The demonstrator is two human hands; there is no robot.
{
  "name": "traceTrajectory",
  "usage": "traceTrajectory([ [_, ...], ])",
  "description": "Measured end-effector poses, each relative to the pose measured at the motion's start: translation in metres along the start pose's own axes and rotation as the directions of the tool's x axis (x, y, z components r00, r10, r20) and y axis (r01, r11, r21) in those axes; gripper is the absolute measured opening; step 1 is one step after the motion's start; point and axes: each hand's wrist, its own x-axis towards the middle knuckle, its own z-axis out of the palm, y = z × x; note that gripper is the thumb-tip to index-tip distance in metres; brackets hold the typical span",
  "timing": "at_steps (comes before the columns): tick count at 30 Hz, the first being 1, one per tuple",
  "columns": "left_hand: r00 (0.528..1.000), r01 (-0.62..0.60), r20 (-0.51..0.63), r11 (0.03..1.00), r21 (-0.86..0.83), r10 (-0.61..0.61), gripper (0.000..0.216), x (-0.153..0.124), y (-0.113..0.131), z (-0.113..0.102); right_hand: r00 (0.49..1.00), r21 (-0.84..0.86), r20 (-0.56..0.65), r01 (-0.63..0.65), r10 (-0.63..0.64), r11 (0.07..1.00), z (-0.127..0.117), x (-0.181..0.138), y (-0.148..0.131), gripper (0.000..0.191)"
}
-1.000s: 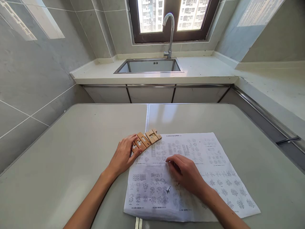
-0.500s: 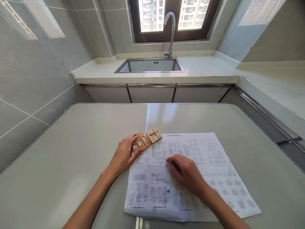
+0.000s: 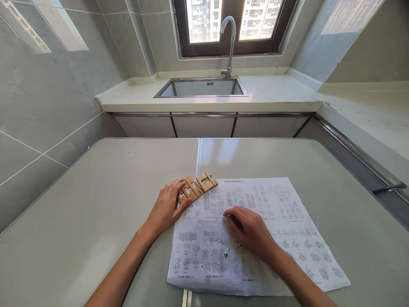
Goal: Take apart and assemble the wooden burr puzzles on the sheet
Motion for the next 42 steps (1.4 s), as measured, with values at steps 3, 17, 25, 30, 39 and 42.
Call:
traceTrajectory([
  [3, 1.000, 0.003, 0.005, 1.000, -0.001, -0.003, 0.052, 0.000, 0.000, 0.000, 1.000, 0.001, 0.003, -0.007, 0.007, 1.000, 0.000, 0.000, 0.000, 0.015],
  [17, 1.000, 0.006, 0.018, 1.000, -0.014, -0.006, 0.051, -0.001, 0.000, 0.000, 1.000, 0.012, 0.008, -0.008, 0.007, 1.000, 0.001, -0.001, 0.001, 0.015],
  [25, 1.000, 0.000, 0.024, 1.000, 0.006, 0.000, 0.056, 0.000, 0.001, -0.001, 1.000, 0.023, 0.018, -0.024, 0.023, 0.999, 0.000, -0.001, 0.001, 0.014],
  [30, 1.000, 0.009, -0.021, 0.999, 0.034, -0.008, 0.079, 0.003, 0.007, 0.006, 0.999, 0.027, 0.024, -0.035, 0.034, 0.999, 0.000, -0.001, 0.001, 0.014],
  [39, 0.989, 0.108, -0.100, 0.994, 0.034, -0.105, 0.065, 0.023, 0.024, 0.023, 0.999, 0.038, 0.024, -0.029, 0.028, 0.999, 0.000, -0.001, 0.002, 0.014],
  [42, 0.988, 0.097, -0.123, 0.994, 0.044, -0.091, 0.059, 0.023, 0.025, 0.022, 0.999, 0.042, 0.030, -0.036, 0.035, 0.998, 0.000, -0.001, 0.002, 0.014],
])
